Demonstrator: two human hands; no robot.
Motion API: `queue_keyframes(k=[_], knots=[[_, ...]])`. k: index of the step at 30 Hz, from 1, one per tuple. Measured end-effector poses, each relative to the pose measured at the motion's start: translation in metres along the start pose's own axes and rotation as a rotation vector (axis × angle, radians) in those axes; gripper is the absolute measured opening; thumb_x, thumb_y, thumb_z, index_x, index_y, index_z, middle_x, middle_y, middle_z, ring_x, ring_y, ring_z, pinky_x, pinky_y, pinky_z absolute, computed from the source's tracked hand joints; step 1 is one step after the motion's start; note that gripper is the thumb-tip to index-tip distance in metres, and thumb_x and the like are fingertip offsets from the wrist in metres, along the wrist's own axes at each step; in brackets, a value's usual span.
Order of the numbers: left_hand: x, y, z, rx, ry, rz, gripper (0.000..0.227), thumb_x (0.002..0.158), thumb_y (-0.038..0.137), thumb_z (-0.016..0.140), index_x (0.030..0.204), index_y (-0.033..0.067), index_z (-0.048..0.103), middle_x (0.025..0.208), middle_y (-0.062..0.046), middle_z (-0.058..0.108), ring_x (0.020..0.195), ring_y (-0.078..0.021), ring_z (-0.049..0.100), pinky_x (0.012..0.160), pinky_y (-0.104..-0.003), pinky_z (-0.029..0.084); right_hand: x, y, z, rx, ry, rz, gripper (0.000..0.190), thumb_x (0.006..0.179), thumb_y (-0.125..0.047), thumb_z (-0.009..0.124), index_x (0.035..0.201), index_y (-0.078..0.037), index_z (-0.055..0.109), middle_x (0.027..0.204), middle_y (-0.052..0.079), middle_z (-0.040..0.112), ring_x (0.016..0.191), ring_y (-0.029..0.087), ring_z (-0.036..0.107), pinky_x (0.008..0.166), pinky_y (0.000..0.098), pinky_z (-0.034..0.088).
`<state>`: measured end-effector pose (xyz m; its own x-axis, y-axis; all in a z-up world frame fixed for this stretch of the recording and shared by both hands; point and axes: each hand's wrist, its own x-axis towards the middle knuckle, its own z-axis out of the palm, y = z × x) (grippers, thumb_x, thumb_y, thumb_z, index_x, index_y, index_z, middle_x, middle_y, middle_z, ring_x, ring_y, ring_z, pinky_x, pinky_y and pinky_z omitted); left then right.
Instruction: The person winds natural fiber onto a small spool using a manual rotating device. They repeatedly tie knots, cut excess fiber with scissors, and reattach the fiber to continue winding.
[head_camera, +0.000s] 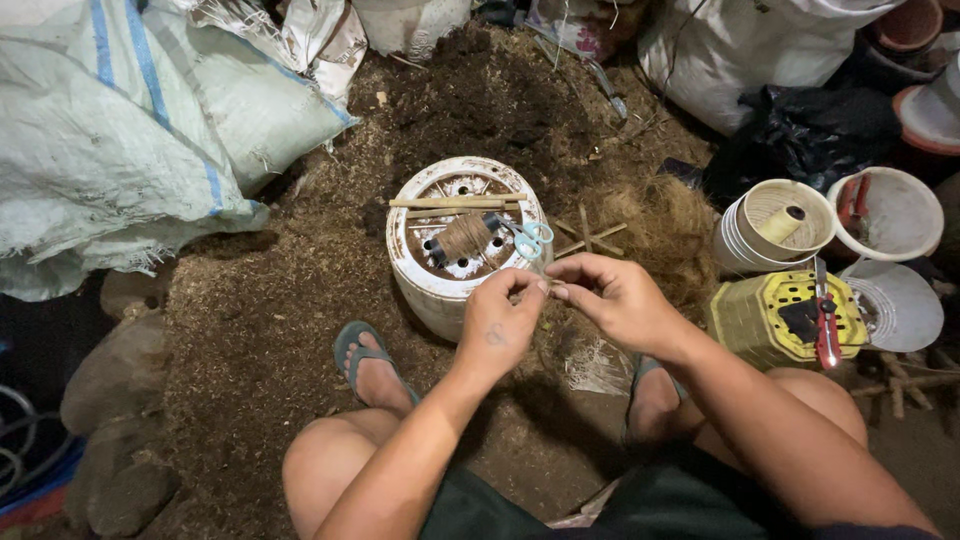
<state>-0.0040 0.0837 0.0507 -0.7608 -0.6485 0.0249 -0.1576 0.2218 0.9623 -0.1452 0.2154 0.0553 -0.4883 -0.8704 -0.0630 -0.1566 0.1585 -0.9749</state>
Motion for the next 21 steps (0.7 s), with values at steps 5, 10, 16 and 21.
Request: queue_keyframes(k=[5,10,16,21], knots=[[-0.002,0.007,-0.002,0.051,-0.049,-0.035,0.023,0.091,0.022,0.068,0.099,0.0013,0.073,0.09,-0.013,0.076,0.083,-0.0185,0.072,0.077,-0.033,0.056,-0.002,-0.002,-0.002,-0.04,0.002,-0.058,0.022,0.093,-0.008,0.069,0.112,0.0,0.074,0.101,0.003,0.078,0.092,0.008,0.069,0.082,0.0263,0.057],[-0.006,0.013,-0.002,0.072,-0.105,0.012,0.023,0.095,0.023,0.066,0.098,0.0007,0.071,0.089,-0.013,0.073,0.081,-0.0197,0.07,0.075,-0.034,0.055,0.002,0.005,-0.008,-0.01,0.014,-0.013,0.018,0.094,-0.006,0.07,0.109,0.001,0.076,0.094,0.005,0.076,0.084,0.008,0.063,0.076,0.027,0.054],[-0.006,0.009,0.002,-0.033,-0.1,-0.013,0.021,0.097,0.022,0.064,0.102,0.0018,0.069,0.087,-0.008,0.072,0.079,-0.0154,0.067,0.073,-0.031,0.055,0.008,0.013,-0.011,0.142,-0.022,-0.027,0.015,0.094,-0.005,0.068,0.106,0.002,0.073,0.097,0.003,0.075,0.09,0.007,0.066,0.082,0.025,0.055],[-0.002,-0.007,0.002,-0.047,-0.069,-0.022,0.02,0.097,0.02,0.066,0.099,0.0007,0.07,0.081,-0.004,0.072,0.075,-0.0098,0.063,0.071,-0.028,0.054,0.009,0.015,-0.013,0.143,0.013,0.001,0.019,0.094,-0.004,0.069,0.112,0.001,0.073,0.098,0.003,0.074,0.087,0.008,0.064,0.079,0.0259,0.053]])
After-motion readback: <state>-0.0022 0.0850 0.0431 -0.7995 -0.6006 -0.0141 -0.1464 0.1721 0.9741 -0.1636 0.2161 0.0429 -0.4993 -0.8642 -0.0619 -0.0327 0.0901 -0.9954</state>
